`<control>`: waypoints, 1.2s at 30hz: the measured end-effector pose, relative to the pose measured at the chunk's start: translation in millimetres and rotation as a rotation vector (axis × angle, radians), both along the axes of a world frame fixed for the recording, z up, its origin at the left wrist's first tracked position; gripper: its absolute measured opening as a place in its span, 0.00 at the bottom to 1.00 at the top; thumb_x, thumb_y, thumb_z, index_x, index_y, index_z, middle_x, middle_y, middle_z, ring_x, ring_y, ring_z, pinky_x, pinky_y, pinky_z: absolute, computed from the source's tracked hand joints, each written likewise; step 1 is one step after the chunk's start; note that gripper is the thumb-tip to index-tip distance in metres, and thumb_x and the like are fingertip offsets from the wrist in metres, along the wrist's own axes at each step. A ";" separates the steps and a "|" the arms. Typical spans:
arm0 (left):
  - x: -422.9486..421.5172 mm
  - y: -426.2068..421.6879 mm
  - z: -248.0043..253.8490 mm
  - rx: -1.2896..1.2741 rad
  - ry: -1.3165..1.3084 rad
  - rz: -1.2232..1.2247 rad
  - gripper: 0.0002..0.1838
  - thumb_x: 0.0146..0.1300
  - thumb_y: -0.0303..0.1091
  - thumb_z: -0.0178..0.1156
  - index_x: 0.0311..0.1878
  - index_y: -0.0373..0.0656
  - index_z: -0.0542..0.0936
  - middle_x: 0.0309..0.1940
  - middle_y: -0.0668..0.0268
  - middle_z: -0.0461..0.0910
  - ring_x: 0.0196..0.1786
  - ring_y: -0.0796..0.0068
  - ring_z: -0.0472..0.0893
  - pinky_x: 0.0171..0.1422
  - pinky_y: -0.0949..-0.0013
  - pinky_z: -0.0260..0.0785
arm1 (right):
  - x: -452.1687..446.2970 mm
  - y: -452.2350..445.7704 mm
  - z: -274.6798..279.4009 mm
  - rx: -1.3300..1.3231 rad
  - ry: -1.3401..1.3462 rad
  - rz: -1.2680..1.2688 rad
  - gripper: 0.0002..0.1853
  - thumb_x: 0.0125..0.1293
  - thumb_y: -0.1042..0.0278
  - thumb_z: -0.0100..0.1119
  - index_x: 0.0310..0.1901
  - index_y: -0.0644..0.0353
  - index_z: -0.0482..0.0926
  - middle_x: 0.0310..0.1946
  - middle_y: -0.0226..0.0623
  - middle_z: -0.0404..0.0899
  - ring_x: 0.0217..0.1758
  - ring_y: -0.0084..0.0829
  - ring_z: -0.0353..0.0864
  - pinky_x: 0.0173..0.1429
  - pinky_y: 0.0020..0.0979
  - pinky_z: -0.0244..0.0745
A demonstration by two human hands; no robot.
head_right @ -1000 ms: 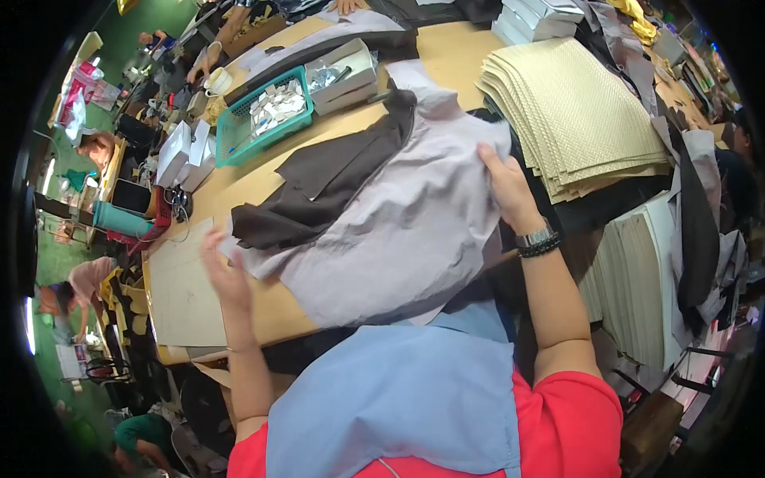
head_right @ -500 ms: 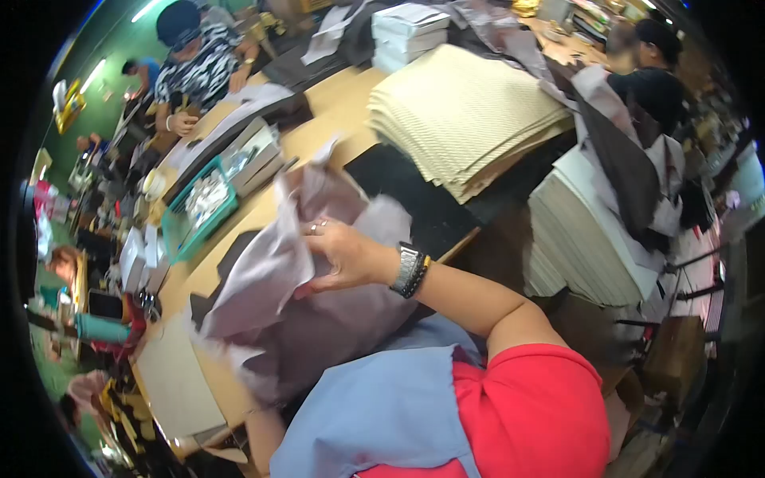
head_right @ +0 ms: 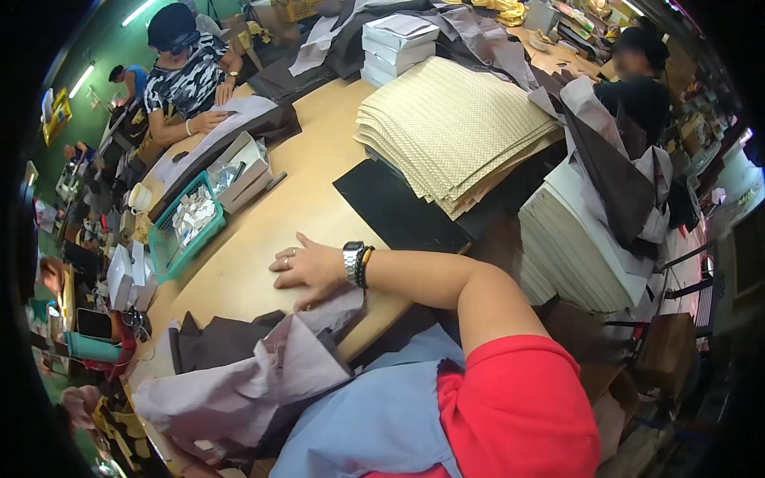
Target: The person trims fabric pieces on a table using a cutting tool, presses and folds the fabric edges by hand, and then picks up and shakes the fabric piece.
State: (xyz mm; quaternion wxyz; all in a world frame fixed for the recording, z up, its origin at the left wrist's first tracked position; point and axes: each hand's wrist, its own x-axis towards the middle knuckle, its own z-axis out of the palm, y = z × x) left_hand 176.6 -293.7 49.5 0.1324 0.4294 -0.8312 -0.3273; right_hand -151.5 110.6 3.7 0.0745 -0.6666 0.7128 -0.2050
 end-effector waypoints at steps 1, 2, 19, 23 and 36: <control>2.5 -4.9 -1.5 0.022 -0.030 -0.005 0.20 0.74 0.40 0.53 0.61 0.36 0.77 0.56 0.59 0.80 0.61 0.67 0.75 0.66 0.64 0.66 | 4.1 -1.0 -3.8 -0.038 0.031 -0.001 0.33 0.58 0.37 0.63 0.63 0.44 0.76 0.72 0.41 0.65 0.78 0.44 0.58 0.74 0.71 0.47; 5.8 -8.5 -2.8 0.043 -0.054 -0.011 0.20 0.74 0.40 0.53 0.61 0.36 0.77 0.56 0.59 0.80 0.61 0.67 0.75 0.67 0.64 0.65 | 8.1 -1.3 -6.9 -0.044 0.041 0.032 0.34 0.58 0.37 0.64 0.63 0.44 0.76 0.72 0.41 0.65 0.78 0.45 0.58 0.74 0.71 0.47; 42.0 12.8 7.0 0.279 -0.039 -0.025 0.19 0.72 0.40 0.54 0.59 0.38 0.78 0.56 0.67 0.79 0.59 0.74 0.75 0.68 0.70 0.62 | -2.8 53.9 25.4 -0.160 -0.544 -0.114 0.27 0.64 0.52 0.67 0.57 0.65 0.76 0.48 0.42 0.81 0.52 0.35 0.80 0.58 0.35 0.73; 42.4 14.0 7.7 0.327 -0.015 -0.042 0.20 0.72 0.39 0.55 0.60 0.38 0.78 0.57 0.67 0.79 0.59 0.75 0.75 0.68 0.69 0.62 | 26.7 62.4 37.2 0.016 -0.314 -0.074 0.24 0.56 0.60 0.73 0.51 0.63 0.78 0.43 0.42 0.80 0.48 0.38 0.80 0.55 0.37 0.74; 78.6 -219.0 192.7 -0.827 0.164 0.079 0.19 0.68 0.34 0.53 0.56 0.29 0.77 0.43 0.60 0.83 0.42 0.68 0.80 0.51 0.67 0.74 | -87.7 -76.0 187.5 -0.771 -0.135 0.059 0.05 0.63 0.86 0.60 0.36 0.66 0.76 0.27 0.39 0.80 0.32 0.24 0.78 0.39 0.29 0.76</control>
